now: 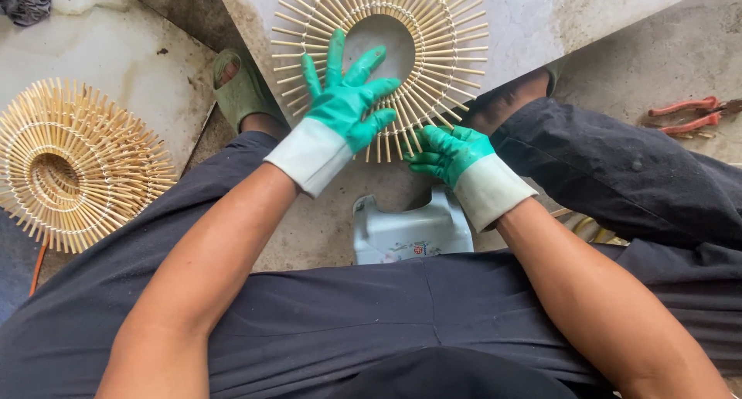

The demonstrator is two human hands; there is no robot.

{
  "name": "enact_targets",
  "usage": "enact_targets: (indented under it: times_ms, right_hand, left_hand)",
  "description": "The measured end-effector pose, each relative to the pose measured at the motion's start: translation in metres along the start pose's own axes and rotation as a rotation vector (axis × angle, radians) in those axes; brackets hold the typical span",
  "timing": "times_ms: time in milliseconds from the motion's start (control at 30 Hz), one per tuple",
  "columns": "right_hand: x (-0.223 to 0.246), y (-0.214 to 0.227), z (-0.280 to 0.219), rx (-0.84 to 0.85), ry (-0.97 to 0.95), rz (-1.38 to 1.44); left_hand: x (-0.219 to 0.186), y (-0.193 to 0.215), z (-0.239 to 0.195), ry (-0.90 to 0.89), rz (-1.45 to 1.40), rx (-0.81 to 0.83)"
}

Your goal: The person picks up a bamboo frame, places it on a table, and scrapes the inner rim with a small blade before repeating the process with a second frame.

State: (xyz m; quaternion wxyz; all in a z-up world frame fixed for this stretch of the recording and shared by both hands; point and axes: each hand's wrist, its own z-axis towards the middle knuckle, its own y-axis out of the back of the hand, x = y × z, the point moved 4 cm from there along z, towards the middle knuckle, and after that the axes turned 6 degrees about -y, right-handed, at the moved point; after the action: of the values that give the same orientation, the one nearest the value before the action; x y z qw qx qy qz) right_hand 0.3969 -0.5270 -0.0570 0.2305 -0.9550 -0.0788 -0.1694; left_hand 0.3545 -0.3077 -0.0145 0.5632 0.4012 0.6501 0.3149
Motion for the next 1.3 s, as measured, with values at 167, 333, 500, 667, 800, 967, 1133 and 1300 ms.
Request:
enact_targets:
  times_ms: [167,333,500,667,800,967,1133,1300]
  right_hand:
    - [-0.002,0.003,0.004,-0.037,-0.034,0.011]
    - [-0.002,-0.002,-0.003,0.021,-0.069,0.011]
    - [0.013,0.007,-0.011,-0.006,-0.011,0.038]
    - [0.013,0.003,-0.007,0.008,-0.011,0.014]
    - [0.014,0.002,-0.012,0.027,0.015,-0.005]
    - [0.013,0.003,-0.005,0.011,-0.031,-0.027]
    - [0.019,0.011,-0.01,0.038,0.028,0.05]
    - [0.018,0.003,-0.004,-0.046,-0.01,0.028]
  left_hand:
    - [-0.004,-0.004,0.001,-0.004,-0.078,-0.067]
    - [0.001,0.011,0.003,-0.045,-0.039,-0.022]
    - [0.017,0.007,-0.002,-0.055,0.011,0.056]
    - [0.004,0.003,0.003,0.016,-0.019,0.046]
    - [-0.003,0.003,0.004,0.025,-0.073,0.023]
    - [0.005,0.01,0.006,0.033,-0.05,0.022]
    - [0.033,0.007,-0.003,-0.08,0.055,0.074]
    - [0.013,0.012,0.003,-0.011,-0.027,0.054]
